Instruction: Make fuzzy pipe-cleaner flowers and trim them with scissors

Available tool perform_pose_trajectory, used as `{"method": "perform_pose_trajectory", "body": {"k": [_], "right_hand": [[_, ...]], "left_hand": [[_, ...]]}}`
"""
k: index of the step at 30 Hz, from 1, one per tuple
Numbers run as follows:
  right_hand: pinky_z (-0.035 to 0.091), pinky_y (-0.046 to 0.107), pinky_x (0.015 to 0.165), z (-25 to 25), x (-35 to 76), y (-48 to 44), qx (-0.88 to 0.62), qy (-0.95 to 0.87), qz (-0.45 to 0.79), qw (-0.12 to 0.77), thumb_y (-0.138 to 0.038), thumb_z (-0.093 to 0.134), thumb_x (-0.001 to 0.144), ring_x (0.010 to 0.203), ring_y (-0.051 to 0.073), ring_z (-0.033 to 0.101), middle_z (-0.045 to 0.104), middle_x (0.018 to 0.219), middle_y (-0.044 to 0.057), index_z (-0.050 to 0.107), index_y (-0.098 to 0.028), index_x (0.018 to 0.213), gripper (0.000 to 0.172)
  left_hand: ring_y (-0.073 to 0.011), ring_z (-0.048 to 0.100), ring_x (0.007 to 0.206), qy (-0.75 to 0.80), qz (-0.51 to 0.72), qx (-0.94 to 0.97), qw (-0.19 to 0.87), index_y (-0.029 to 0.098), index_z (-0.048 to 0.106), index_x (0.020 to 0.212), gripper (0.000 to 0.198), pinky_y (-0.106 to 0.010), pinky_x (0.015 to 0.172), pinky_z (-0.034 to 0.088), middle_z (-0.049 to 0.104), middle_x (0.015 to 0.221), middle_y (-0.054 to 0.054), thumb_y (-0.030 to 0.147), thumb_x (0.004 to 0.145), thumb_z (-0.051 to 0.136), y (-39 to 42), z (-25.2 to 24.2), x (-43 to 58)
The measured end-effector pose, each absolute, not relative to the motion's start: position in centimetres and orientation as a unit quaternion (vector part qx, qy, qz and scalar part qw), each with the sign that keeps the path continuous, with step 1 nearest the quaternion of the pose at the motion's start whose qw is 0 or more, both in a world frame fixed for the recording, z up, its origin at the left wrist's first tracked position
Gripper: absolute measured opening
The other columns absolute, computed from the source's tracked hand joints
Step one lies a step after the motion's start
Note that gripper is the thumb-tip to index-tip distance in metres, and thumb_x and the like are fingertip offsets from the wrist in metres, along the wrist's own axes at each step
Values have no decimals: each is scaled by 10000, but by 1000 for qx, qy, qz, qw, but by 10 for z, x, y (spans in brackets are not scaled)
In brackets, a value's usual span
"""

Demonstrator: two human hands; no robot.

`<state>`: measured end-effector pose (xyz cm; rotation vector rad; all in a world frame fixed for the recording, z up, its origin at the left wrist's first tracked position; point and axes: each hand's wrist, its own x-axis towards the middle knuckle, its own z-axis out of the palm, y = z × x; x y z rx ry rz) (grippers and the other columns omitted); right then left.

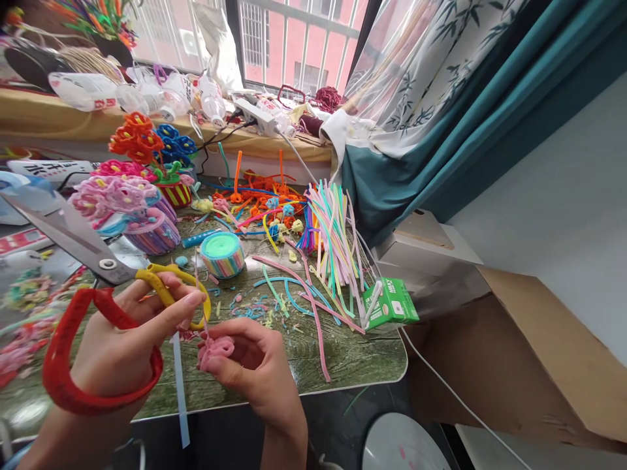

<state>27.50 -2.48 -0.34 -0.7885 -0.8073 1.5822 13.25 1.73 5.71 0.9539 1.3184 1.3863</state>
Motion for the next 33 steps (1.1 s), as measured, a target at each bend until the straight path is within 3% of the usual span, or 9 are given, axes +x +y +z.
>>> {"method": "perform_pose_trajectory", "body": {"k": [4,8,16,21,27,30,33], "right_hand": [[667,359,841,-4,274,-25,-330,-344,671,569,-488,972,769,840,209,786,843,951,29,866,-271,1112,420],[681,339,845,-6,271,-24,-293,-332,656,611,-368,988,780,837,196,813,836,996,1,763,-315,1303,572],[692,393,877,3,272,-28,-257,-361,652,616,-378,982,795,846,226,822,838,985,15,728,-316,1312,580],[682,405,913,5,270,-27,-245,-373,654,610,-409,999,769,893,243,832,841,962,10,709,-331,1366,669],[655,327,881,-4,267,-25,-277,-345,670,596,-406,1047,699,929,225,838,849,990,9,766,-305,1207,589],[641,316,837,-4,270,-23,-282,-357,689,564,-540,1006,730,851,220,834,854,927,29,813,-261,1065,476],[649,367,803,-2,272,-23,-281,-357,704,545,-695,919,766,786,241,827,851,875,41,829,-246,1028,527]], "left_hand": [[-105,591,627,532,556,377,515,239,662,900,413,-199,557,476,625,654,97,398,689,980,19,53,128],[-78,515,571,505,536,380,560,214,657,779,383,-202,548,458,596,622,89,417,700,972,22,51,126],[-90,546,610,498,524,363,587,206,629,625,422,-217,566,464,617,662,63,414,681,992,19,47,128],[-94,526,552,505,509,345,606,214,640,677,430,-224,520,448,600,594,72,446,675,1002,16,44,125],[-93,548,578,508,522,374,573,233,656,841,417,-207,543,467,620,625,96,408,674,997,24,53,122],[-97,564,577,510,526,403,549,235,667,912,419,-203,515,443,651,647,92,370,671,982,28,61,123],[-144,647,604,505,513,438,538,225,668,877,450,-233,507,462,699,669,53,347,605,1005,32,67,122]]}}
